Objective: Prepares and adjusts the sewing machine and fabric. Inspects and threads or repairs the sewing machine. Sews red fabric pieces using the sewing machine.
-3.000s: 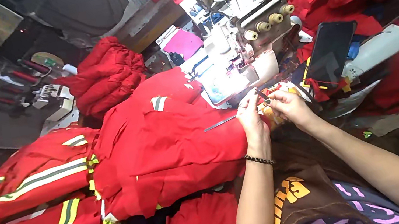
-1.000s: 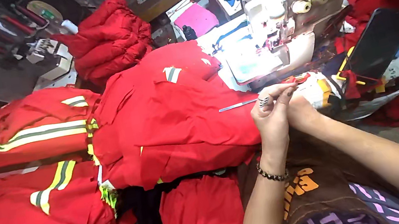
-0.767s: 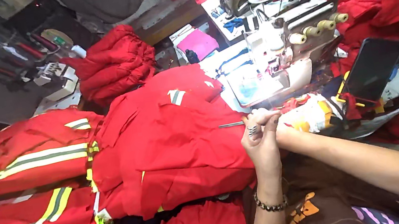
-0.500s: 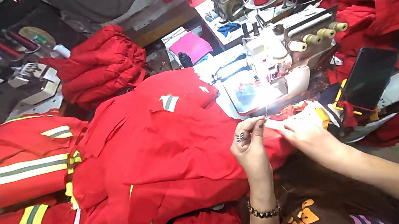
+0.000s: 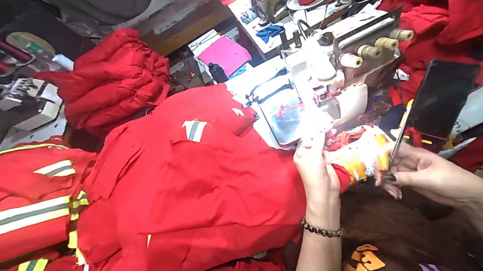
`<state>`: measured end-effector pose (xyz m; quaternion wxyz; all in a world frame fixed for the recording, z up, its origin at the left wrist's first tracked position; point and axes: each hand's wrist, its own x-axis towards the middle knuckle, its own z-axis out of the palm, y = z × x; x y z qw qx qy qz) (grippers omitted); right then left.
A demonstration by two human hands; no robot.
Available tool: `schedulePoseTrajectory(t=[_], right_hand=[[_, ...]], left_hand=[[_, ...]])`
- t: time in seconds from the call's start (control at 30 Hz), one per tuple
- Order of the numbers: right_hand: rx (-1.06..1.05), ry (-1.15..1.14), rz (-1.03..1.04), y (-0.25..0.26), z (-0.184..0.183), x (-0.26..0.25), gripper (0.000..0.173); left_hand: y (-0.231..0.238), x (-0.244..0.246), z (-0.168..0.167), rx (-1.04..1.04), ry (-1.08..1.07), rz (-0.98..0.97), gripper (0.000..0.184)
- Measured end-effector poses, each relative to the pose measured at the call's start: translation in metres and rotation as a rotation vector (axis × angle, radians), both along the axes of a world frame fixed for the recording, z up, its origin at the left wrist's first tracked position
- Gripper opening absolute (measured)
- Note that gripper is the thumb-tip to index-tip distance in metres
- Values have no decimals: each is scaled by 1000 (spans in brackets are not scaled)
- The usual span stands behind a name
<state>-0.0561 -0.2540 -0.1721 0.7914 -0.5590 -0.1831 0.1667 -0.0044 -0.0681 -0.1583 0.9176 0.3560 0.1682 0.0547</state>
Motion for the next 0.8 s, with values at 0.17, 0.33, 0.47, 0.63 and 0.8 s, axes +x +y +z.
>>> schedulePoseTrajectory(t=[0.17,0.33,0.47,0.63,0.8], right_hand=[[86,-150,-261,23,26,33,26],[88,-236,-398,35,38,53,19],[85,-339,-524,40,35,60,18],[86,-484,-694,49,25,62,28],[95,-525,-756,64,11,58,31]], left_hand=[[1,10,2,-135,95,-36,15],[-2,10,9,-250,103,-107,17],[-9,14,10,-329,110,-111,18],[-13,17,2,-393,72,-164,22],[-16,17,1,-406,62,-145,19]])
